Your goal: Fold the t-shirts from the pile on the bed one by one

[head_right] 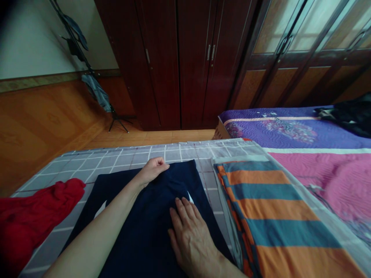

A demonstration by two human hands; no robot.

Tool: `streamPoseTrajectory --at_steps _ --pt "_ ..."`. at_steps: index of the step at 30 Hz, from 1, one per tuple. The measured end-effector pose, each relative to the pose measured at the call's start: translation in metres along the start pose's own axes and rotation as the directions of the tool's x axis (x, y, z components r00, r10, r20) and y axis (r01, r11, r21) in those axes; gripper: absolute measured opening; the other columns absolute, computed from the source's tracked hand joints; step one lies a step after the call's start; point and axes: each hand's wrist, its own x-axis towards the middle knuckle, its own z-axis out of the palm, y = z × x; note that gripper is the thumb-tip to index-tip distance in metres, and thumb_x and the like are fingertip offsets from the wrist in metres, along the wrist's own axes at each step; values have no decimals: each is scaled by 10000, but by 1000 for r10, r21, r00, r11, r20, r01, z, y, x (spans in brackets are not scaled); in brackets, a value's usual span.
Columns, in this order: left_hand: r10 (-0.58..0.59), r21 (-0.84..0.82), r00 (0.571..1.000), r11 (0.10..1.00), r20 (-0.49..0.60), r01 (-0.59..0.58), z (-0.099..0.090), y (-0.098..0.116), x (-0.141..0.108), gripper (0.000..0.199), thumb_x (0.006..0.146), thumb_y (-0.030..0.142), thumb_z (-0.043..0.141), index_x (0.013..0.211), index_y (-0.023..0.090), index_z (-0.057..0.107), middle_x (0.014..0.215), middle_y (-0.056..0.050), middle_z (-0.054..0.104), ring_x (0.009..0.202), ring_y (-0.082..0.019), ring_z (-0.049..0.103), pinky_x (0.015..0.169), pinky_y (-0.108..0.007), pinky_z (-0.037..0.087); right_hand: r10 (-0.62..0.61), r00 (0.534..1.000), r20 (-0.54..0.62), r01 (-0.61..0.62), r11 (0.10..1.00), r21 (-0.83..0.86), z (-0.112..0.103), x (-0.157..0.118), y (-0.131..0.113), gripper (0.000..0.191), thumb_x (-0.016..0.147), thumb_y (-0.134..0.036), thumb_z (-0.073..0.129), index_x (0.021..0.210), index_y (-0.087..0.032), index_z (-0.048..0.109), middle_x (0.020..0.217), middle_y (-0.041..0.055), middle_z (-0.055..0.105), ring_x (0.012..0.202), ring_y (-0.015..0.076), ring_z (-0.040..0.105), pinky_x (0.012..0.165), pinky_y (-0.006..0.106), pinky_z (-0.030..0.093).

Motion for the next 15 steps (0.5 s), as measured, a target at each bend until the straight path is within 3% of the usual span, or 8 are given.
streamPoseTrajectory --at_steps 5,10,12,15 --pt "1 256 981 965 -196 50 6 -2 0 189 746 232 568 630 201 422 591 25 439 633 -161 485 597 -261 305 40 999 27 -36 992 -119 6 -4 0 489 814 -262 571 1282 -125 530 1340 192 501 1205 331 497 920 442 477" --pt "17 371 979 927 -205 61 9 0 -4 64 775 257 565 751 211 528 636 -6 532 693 -207 550 638 -288 345 72 997 15 -68 980 -185 7 -8 1 503 817 -341 587 1253 -95 545 1314 206 521 1183 347 502 919 458 464" --pt "43 357 989 934 -143 12 2 1 -4 119 794 328 568 827 214 571 711 -16 596 729 -205 577 651 -280 375 85 996 11 -81 977 -195 7 -8 5 467 826 -335 572 1226 -93 563 1288 194 545 1146 333 525 899 444 476" --pt "110 196 982 970 156 -140 -15 2 -4 292 764 448 617 949 221 621 925 -25 658 886 -200 599 737 -265 417 124 992 -12 -124 970 -211 5 -4 16 405 852 -303 531 1191 -86 581 1225 181 588 1093 320 544 860 428 492"
